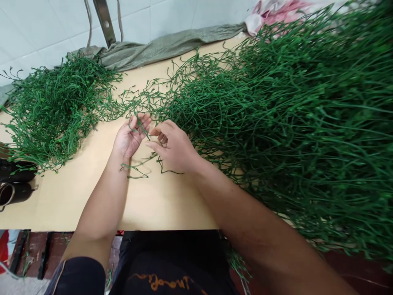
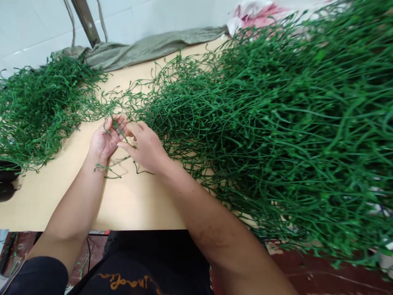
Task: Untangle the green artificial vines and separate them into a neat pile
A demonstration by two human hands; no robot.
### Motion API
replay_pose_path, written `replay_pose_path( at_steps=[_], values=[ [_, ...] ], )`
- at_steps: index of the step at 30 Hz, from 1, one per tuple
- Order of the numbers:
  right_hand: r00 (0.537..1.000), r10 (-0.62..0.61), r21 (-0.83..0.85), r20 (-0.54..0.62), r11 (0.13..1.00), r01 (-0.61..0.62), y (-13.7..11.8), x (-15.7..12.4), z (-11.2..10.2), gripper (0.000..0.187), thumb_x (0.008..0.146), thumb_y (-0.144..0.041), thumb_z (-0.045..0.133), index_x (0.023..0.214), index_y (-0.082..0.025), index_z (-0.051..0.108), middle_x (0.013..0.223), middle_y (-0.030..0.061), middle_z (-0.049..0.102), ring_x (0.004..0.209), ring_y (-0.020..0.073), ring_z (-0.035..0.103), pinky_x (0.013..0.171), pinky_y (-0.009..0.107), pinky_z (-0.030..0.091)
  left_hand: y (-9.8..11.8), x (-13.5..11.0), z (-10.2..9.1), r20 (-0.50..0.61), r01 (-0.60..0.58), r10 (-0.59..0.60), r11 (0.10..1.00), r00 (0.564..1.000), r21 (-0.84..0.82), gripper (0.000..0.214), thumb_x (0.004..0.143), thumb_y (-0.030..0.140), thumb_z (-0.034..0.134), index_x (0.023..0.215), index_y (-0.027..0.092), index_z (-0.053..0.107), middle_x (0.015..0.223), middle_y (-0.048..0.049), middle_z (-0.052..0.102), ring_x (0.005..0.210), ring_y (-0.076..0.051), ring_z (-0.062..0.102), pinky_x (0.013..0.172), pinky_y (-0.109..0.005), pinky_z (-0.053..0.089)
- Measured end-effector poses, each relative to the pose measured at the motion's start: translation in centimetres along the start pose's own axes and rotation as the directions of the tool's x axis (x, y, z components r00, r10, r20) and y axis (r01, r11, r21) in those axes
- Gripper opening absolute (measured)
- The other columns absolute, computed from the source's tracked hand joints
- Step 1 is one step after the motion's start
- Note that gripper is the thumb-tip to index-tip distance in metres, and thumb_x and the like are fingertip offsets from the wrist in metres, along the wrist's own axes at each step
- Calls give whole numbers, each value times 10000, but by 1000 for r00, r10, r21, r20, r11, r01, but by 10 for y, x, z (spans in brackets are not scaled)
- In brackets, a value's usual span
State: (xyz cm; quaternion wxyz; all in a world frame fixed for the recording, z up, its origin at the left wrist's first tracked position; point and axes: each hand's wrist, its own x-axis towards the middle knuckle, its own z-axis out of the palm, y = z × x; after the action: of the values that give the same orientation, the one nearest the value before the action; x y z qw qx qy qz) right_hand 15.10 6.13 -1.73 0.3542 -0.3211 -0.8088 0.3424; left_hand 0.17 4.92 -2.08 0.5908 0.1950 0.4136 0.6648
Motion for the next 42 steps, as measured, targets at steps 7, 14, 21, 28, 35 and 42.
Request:
replay_pose_path(
  at_steps=[7, 14, 21, 28, 35, 42],
  values=[
    [714, 34, 277, 700, 907, -316, -13, -5, -33, 243, 709, -380, 600, 734, -140, 572, 601, -18, 502, 534, 68, 447, 479, 205, 378, 10, 4, -13, -97, -16, 5, 994, 995, -112, 258, 886, 206, 364, 756, 157, 582, 735, 6, 657, 750, -69, 628, 802, -227, 471],
    [773, 189, 4, 605, 971, -241, -1, -2, -29, 257, 762, -316, 534, 872, -116, 651, 764, 43, 642, 629, 104, 537, 594, 238, 428, 10, 1, -11, -29, 14, -19, 990, 999, -142, 254, 883, 178, 357, 753, 143, 571, 691, 6, 651, 661, -68, 630, 685, -204, 484],
    [977, 186, -206, 102, 965, -162, 5, -1, -21, 251, 776, -263, 538, 962, -127, 637, 943, 86, 581, 680, 127, 537, 664, 279, 437, 9, 1, -12, -40, 8, -10, 999, 999, -51, 262, 889, 187, 351, 828, 138, 601, 773, -17, 667, 792, -81, 645, 778, -213, 486],
    [985, -93, -217, 143, 968, 123, -8, -9, 0, 137, 801, -237, 523, 850, -135, 601, 894, 83, 520, 751, 141, 510, 689, 270, 413, 8, 3, -14, -34, 13, -12, 1000, 999, 23, 286, 900, 213, 341, 971, 150, 611, 943, -41, 681, 1014, -121, 613, 883, -251, 470],
    [789, -131, -230, 600, 916, 328, -16, -17, 13, 216, 736, -305, 634, 872, -138, 612, 938, 99, 559, 927, 208, 486, 819, 324, 371, 12, 1, -16, -43, -23, 22, 999, 999, -22, 251, 887, 199, 366, 919, 151, 611, 942, -33, 674, 995, -111, 612, 906, -258, 452],
    [859, 143, -482, 492, 866, 132, -8, -10, -11, 134, 802, -160, 475, 797, -135, 606, 882, 115, 577, 844, 203, 516, 746, 310, 382, 20, -1, -23, -36, -68, 66, 996, 997, -61, 262, 889, 207, 348, 854, 168, 605, 731, -10, 625, 720, -74, 598, 728, -223, 478]
  ],
)
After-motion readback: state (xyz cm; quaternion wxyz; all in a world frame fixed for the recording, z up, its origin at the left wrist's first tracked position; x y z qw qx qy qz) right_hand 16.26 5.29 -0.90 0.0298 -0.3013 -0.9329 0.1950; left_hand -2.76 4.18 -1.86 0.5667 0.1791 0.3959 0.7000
